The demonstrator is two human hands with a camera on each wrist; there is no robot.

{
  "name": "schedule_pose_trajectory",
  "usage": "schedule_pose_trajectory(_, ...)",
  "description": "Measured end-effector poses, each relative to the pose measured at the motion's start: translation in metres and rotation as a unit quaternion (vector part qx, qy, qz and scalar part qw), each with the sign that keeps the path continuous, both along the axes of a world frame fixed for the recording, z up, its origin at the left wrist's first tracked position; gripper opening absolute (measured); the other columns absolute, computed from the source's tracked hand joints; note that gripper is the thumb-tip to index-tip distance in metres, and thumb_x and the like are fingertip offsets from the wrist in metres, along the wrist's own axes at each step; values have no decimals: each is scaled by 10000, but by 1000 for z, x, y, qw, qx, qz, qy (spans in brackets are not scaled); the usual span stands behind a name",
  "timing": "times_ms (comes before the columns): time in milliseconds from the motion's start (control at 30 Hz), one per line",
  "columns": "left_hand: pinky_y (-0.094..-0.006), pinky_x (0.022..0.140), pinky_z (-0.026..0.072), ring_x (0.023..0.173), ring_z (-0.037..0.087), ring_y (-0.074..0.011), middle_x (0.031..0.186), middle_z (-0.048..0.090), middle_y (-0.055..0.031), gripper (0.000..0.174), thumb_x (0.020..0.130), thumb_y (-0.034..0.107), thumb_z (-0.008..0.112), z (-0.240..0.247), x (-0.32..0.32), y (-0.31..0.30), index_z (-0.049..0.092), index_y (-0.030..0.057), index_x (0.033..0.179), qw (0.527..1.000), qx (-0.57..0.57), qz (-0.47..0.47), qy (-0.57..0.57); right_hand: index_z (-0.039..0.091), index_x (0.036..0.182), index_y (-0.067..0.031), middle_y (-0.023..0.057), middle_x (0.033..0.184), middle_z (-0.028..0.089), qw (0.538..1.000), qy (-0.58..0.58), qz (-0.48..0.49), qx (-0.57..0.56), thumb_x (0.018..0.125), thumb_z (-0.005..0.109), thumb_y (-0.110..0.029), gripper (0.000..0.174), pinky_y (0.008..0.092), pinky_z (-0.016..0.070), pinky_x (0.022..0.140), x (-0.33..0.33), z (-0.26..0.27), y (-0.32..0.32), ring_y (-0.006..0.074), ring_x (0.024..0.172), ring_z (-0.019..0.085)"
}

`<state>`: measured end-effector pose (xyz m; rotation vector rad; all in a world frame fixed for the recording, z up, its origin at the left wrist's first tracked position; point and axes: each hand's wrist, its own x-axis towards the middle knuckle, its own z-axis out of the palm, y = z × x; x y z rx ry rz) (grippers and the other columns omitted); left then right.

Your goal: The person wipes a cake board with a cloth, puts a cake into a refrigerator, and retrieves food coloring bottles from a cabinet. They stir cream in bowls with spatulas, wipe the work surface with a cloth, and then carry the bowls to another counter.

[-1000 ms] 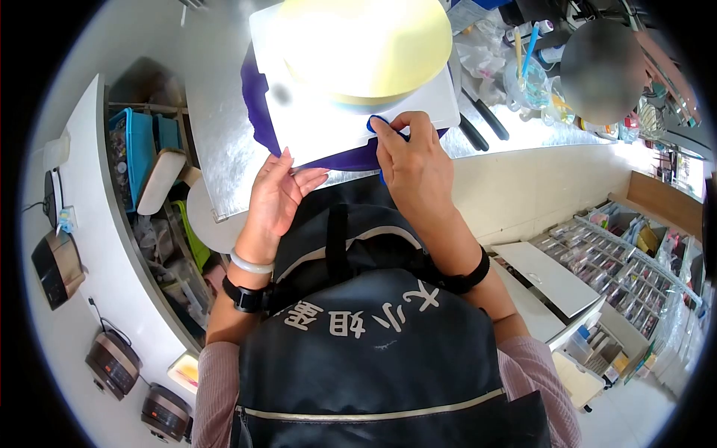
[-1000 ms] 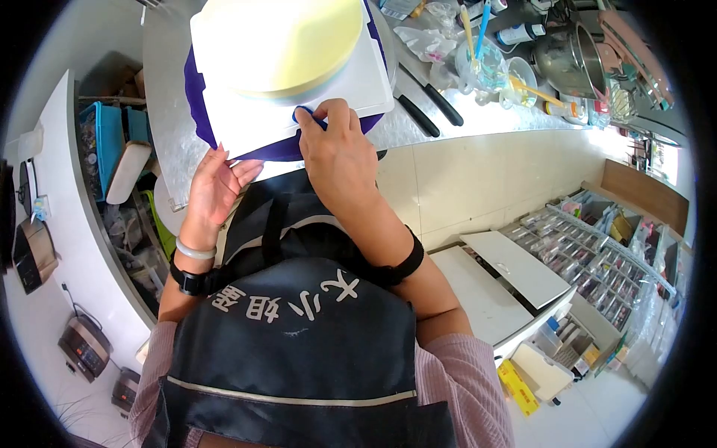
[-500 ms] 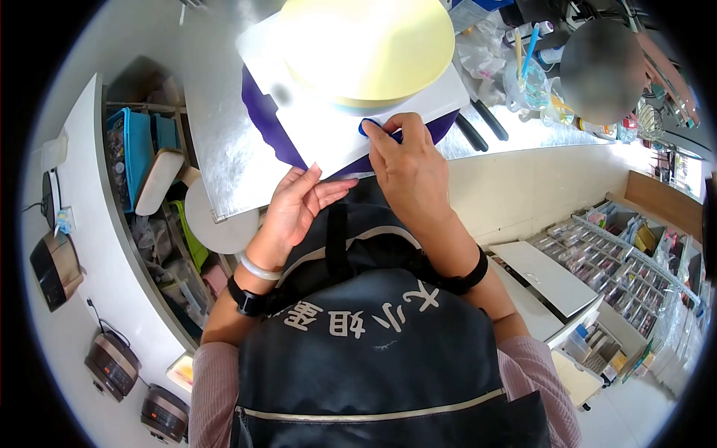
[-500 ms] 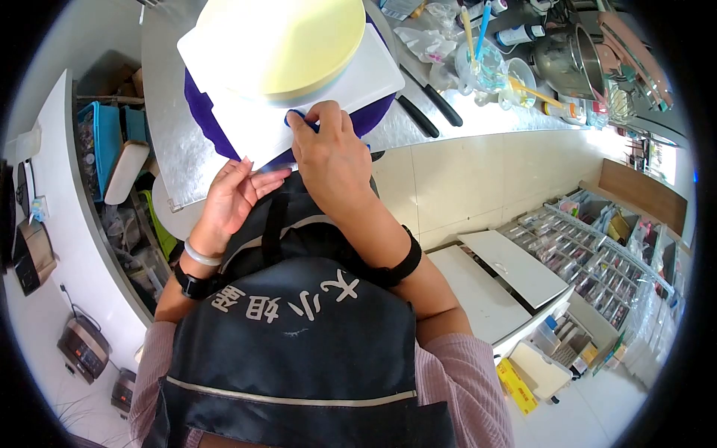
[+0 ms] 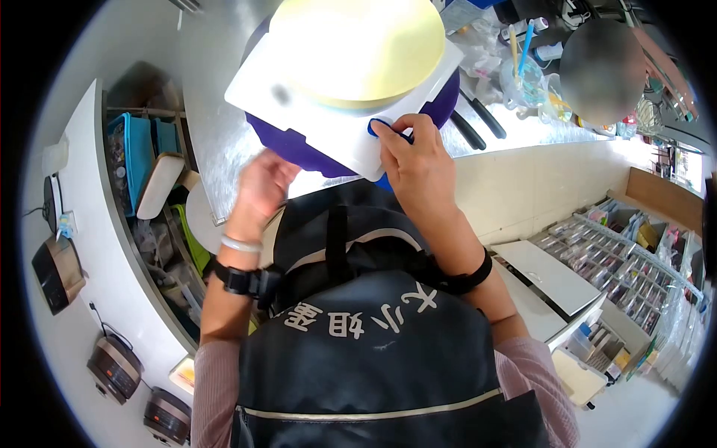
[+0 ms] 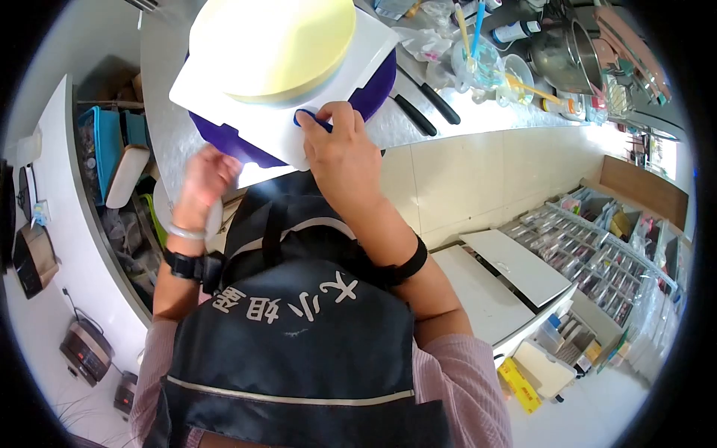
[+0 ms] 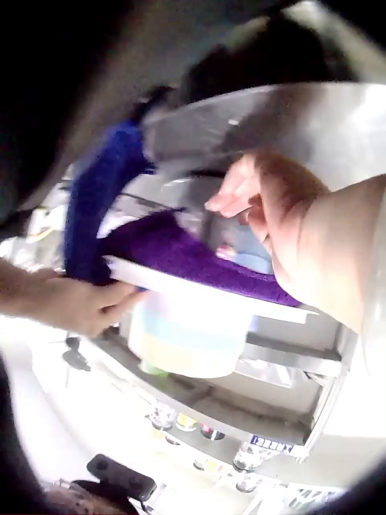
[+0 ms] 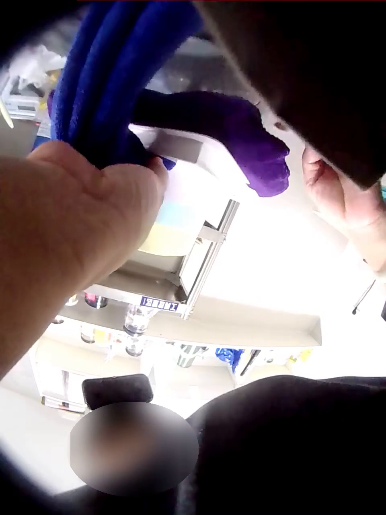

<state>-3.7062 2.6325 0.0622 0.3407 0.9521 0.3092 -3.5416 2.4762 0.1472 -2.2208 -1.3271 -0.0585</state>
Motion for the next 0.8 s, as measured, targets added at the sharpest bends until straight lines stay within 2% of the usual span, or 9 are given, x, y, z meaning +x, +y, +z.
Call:
schedule_pose_trajectory(67,-338,720,518,732,613,-207,809,609,-132,270,914,245,375,-9,-18,48,492,2,917,981,29,-18,-190,661,950,-136,25,870,497,1000,8,18,8,682,651,-66,277,318,462,524,5,-3,-6,205,764,543)
schedule_pose_trajectory(133,-330,691,523,715,611,-183,907,605,-112,414,927,372,339,32,-1,61,489,3,1043,991,93,-20,-91,662,943,-135,25,870,502,999,21,30,10,686,651,-66,266,317,461,529,6,0,-12,206,768,545)
schedule_pose_trajectory(167,-330,691,523,715,611,-183,907,605,-112,414,927,372,339,40,5,65,489,3,1043,991,93,-19,-92,662,936,-134,26,869,507,998,34,42,12,690,651,-65,256,316,460,534,7,1,-14,208,773,547)
schedule_pose_trajectory(233,-309,659,518,731,608,-180,1004,589,-110,487,928,417,320,47,14,67,451,13,1168,989,136,-66,7,661,929,-134,25,868,510,1000,1,11,27,695,650,-69,243,316,459,538,19,-3,-14,208,772,547)
schedule_pose_trajectory(267,-309,659,518,731,608,-180,1004,589,-110,487,928,417,320,46,17,66,451,13,1168,989,134,-66,6,661,923,-135,24,866,513,998,-33,-21,43,700,650,-73,231,315,459,542,25,-5,-14,209,771,548)
schedule_pose_trajectory(367,-298,639,508,755,602,-172,1032,583,-111,507,926,423,333,40,19,68,428,15,1212,981,174,-80,12,662,923,-118,35,857,517,998,-39,-26,43,731,640,-69,199,311,453,565,33,1,-9,211,759,546)
schedule_pose_trajectory(433,-320,737,504,949,581,-205,1201,510,-131,494,937,403,334,31,14,75,375,50,1279,978,177,-109,4,665,931,-103,49,851,525,998,-35,-27,41,760,630,-60,180,305,446,580,32,1,-8,214,741,546)
schedule_pose_trajectory(767,-304,748,497,1005,549,-183,1214,501,-114,487,949,404,320,38,22,65,374,53,1283,978,188,-76,41,666,929,-111,37,857,507,999,-41,-17,23,718,647,-73,215,309,455,560,33,-2,-7,211,775,547)
schedule_pose_trajectory(800,-290,683,479,917,551,-167,1161,518,-108,479,947,404,320,42,25,61,389,44,1255,978,191,-63,50,667,932,-117,35,872,498,999,-43,-13,24,689,656,-76,246,313,463,544,34,-4,-7,211,786,545)
